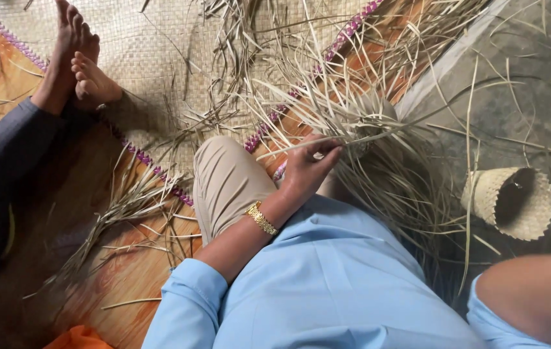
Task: Weaving dried plant fibers to create or repair a woven object while sitting on a floor mat.
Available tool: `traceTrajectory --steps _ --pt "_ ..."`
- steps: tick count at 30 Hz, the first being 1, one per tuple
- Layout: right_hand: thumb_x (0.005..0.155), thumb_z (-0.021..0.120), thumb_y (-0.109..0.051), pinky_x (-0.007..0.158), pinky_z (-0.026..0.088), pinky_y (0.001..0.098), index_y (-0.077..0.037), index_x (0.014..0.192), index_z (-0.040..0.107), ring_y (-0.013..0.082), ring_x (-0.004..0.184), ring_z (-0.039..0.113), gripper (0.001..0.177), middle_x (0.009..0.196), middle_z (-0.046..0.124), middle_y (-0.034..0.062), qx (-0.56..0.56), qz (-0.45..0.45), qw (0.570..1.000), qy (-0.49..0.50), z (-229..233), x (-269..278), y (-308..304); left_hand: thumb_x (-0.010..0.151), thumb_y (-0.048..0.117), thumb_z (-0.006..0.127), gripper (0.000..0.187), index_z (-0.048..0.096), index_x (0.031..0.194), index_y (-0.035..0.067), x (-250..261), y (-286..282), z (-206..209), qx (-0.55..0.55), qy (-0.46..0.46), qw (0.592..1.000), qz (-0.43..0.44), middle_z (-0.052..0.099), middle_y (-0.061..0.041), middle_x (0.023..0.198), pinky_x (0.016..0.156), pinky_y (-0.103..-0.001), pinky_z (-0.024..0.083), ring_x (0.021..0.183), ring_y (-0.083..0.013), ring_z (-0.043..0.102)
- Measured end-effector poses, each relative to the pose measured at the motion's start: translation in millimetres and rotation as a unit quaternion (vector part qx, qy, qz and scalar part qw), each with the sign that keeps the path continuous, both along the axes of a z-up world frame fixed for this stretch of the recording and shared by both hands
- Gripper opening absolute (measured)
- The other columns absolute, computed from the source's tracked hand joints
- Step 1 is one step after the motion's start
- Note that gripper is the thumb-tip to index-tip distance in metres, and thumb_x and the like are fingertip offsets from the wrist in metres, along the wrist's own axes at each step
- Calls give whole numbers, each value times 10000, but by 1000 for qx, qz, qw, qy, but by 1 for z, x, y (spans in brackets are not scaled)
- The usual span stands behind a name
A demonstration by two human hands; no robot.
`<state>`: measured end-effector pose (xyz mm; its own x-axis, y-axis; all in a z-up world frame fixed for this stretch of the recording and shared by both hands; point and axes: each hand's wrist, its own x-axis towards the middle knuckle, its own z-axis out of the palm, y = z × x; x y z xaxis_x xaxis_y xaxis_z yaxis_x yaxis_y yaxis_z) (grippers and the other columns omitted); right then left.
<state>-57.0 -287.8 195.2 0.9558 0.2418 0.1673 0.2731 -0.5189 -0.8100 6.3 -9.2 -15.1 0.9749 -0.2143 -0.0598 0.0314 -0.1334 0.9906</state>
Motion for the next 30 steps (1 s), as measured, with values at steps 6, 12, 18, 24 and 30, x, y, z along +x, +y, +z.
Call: traceTrajectory --steps 6,12,18,24,30 --pt "821 804 15 658 482 281 22 1102 734 181 758 590 289 971 679 126 -66 -49 996 24 -69 61 94 869 30 726 141 752 1003 -4 0 0 9 9 -3 998 -57 683 -42 865 634 -215 527 702 -106 595" --pt "910 736 -33 705 525 465 3 849 746 374 704 663 72 738 676 198 -87 14 995 44 -146 117 97 815 175 805 138 765 928 108 -6 -3 -10 19 -1 1000 -10 697 -97 754 742 -341 556 743 -221 701" --pt "1089 704 -101 593 483 245 -72 939 749 101 557 573 159 607 602 13 88 -151 984 35 -130 162 78 800 136 802 127 763 917 105 -6 -5 -2 19 0 1000 -13 713 -95 774 746 -328 570 752 -220 721" --pt "954 709 -47 685 511 423 -26 968 775 274 589 629 71 612 666 160 -77 -98 972 198 -81 96 106 805 199 804 151 771 937 133 -1 -3 -5 26 72 997 7 718 -65 756 741 -301 572 745 -171 720" --pt "833 817 -104 769 588 396 -76 1005 781 302 866 726 178 919 731 120 -121 -49 990 50 -125 77 106 804 207 798 153 765 942 149 2 -10 0 36 88 995 12 715 -101 773 747 -350 581 763 -213 725"
